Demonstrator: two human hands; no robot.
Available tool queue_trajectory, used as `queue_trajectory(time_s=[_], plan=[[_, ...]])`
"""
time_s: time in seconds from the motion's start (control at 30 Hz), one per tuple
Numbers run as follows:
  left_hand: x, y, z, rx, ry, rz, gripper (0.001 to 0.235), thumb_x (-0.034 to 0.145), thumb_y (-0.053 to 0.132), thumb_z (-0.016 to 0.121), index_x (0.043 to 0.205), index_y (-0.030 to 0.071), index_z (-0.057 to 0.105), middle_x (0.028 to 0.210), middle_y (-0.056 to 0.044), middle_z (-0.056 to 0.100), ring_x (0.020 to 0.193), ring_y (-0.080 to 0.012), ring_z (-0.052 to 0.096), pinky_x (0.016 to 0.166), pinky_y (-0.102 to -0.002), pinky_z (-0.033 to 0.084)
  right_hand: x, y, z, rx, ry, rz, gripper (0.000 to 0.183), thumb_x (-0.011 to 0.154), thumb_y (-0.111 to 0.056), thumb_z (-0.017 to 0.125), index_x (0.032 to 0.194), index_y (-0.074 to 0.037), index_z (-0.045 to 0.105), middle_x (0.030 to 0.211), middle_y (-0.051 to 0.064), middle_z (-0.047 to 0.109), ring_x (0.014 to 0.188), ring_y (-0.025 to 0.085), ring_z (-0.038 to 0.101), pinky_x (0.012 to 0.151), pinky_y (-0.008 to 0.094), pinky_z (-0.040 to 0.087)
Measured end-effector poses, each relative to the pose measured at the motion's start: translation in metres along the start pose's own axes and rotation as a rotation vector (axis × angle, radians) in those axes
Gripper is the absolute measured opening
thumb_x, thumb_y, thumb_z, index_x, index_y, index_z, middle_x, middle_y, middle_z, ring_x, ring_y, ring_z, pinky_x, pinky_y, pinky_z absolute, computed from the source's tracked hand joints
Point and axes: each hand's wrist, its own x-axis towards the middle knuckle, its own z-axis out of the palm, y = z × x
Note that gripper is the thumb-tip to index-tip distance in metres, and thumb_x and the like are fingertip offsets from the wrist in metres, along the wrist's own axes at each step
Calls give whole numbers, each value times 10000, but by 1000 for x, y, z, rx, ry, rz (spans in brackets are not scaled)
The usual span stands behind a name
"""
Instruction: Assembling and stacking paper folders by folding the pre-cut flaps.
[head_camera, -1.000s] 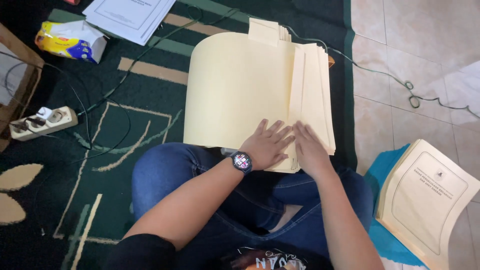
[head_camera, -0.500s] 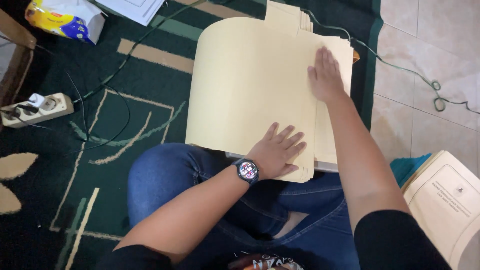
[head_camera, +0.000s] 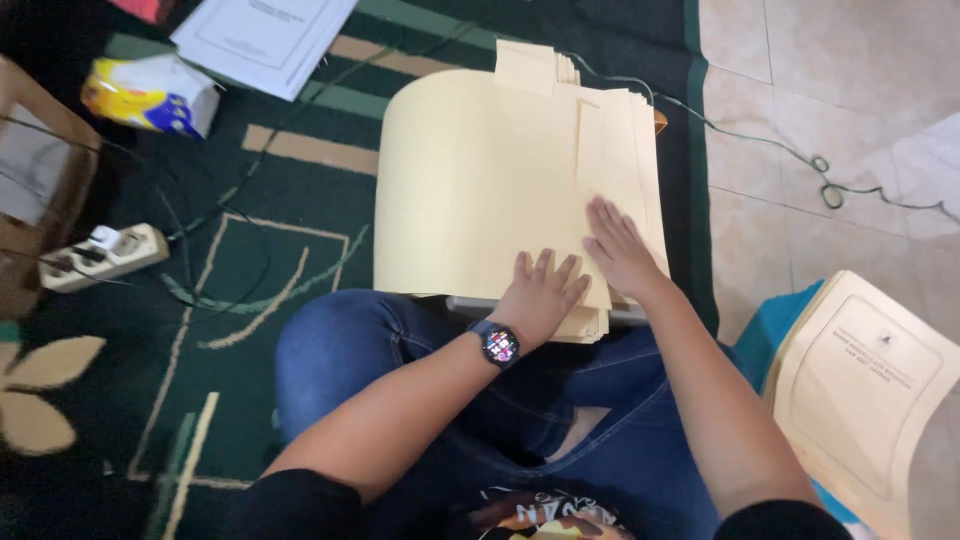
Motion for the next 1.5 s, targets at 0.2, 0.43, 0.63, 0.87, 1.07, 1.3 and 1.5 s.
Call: queue_trajectory(time_s=[0.2,0.43,0.63,0.87,1.07,1.3,1.5], plan=[[-30,-14,-47,-186,133,85,558,1057,97,448,1592,217,348,1598,-129,445,1452,-430,439,1126,-611,386,-89,-61,-36,1144,608,158,650,1111,-471,207,1469,-55,555,1513,201,521,1447,325,429,1263,494,271],[-82,-6,-110,-309,638,434,476,1057,10,371,1494,136,513,1445,-115,603,1332,-326,597,1028,-415,562,-74,35,0,1625,871,-11,371,1089,-76,384,1438,-42,503,1485,207,540,1441,410,496,1230,573,308],[-108,-5,-120,-1010,520,565,487,998,-10,319,1331,77,663,1298,-156,716,1199,-410,694,940,-522,598,-96,20,-8,1761,919,-170,483,970,55,425,1444,-33,434,1491,190,481,1405,392,515,1204,526,433],[-98,-71,-101,-1409,772,13,137,1048,141,582,1087,79,698,901,-2,729,878,-78,619,755,-311,574,-84,41,1,1616,919,-223,438,897,96,546,1323,11,597,1262,161,680,1216,282,683,1115,443,552],[-59,-122,-68,-1569,1047,-140,315,1017,27,557,1328,3,597,1168,-82,701,1026,-137,640,913,-307,536,-61,22,-26,1016,835,-5,365,1044,77,508,1409,62,528,1247,159,650,1118,202,604,989,329,482],[11,-186,29,-1049,976,-739,512,949,173,672,1422,36,531,1285,-206,681,1238,-358,649,1045,-466,542,8,63,9,-31,575,203,482,1052,-264,621,1484,-48,618,1241,224,656,1123,408,666,926,480,550],[-2,-139,-18,-228,698,-856,827,891,291,787,1596,167,373,1635,-245,247,1504,-445,268,1181,-583,302,18,59,21,-328,545,275,425,1078,-191,534,1464,-23,594,1591,223,368,1490,409,200,1092,561,236]])
